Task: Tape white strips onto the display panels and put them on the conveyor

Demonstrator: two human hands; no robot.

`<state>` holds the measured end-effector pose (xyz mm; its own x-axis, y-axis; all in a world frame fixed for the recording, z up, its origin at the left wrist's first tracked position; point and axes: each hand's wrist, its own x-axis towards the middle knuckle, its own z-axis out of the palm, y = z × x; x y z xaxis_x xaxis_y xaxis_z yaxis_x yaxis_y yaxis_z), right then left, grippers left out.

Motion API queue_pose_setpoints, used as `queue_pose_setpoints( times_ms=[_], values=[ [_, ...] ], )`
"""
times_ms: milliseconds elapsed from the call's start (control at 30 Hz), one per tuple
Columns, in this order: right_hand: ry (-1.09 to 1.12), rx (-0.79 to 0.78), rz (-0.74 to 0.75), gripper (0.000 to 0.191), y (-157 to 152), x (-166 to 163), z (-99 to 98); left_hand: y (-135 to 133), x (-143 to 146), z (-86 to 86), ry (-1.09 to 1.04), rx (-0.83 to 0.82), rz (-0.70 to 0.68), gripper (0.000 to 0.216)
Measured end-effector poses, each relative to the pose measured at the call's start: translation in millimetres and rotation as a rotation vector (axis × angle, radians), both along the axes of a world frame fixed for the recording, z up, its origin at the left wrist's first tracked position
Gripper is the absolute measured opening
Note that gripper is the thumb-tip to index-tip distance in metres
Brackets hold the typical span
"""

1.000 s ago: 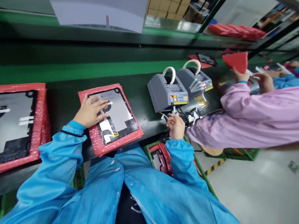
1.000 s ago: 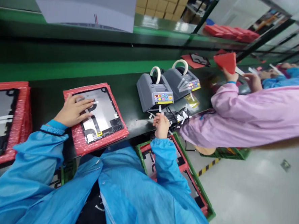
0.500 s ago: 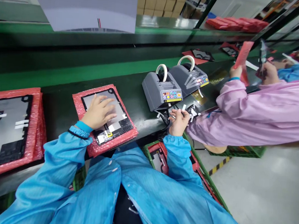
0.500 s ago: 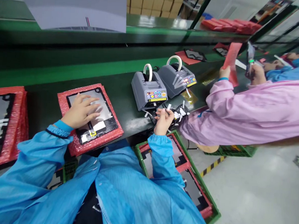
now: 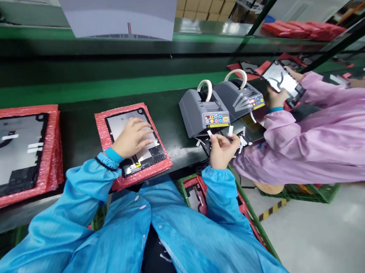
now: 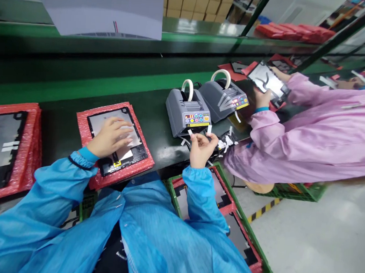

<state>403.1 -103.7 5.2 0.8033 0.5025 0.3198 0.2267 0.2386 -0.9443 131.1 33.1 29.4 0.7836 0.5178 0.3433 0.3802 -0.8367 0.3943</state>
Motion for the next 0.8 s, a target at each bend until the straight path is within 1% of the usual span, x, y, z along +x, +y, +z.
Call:
queue_pose_setpoints(
  times_ms=[100, 167, 233, 300, 400, 567, 700, 800],
  values=[
    [-0.129, -0.082, 0.300, 0.049, -2.6, -26.9, 14.2, -10.6, 17.8, 9.3, -0.090, -0.093, -0.045, 0.036],
    [-0.196, -0.131, 0.504, 0.045, 3.0, -45.8, 22.2, -17.0, 27.4, 15.6, -0.121, -0.160, -0.051, 0.034],
    [-0.260, -0.167, 0.652, 0.043, 13.2, -61.5, 27.7, -20.9, 31.3, 20.0, -0.122, -0.209, -0.043, 0.028],
    [-0.305, -0.194, 0.753, 0.043, 25.0, -71.9, 30.4, -22.2, 28.7, 21.6, -0.106, -0.246, -0.019, 0.021],
    [-0.281, -0.240, 0.832, 0.045, 40.6, -78.2, 29.2, -21.0, 18.4, 18.8, -0.095, -0.314, 0.058, 0.019],
    [-0.089, -0.254, 0.820, 0.051, 57.7, -78.7, 19.2, -17.2, 8.7, 8.8, -0.147, -0.436, 0.244, 0.017],
    [-0.009, -0.281, 0.897, 0.054, 67.1, -81.8, 13.5, -15.1, 8.6, 2.5, -0.166, -0.495, 0.287, 0.016],
    [0.005, -0.309, 0.920, 0.055, 72.7, -83.5, 12.0, -14.2, 9.4, 0.1, -0.166, -0.515, 0.302, 0.016]
  ],
)
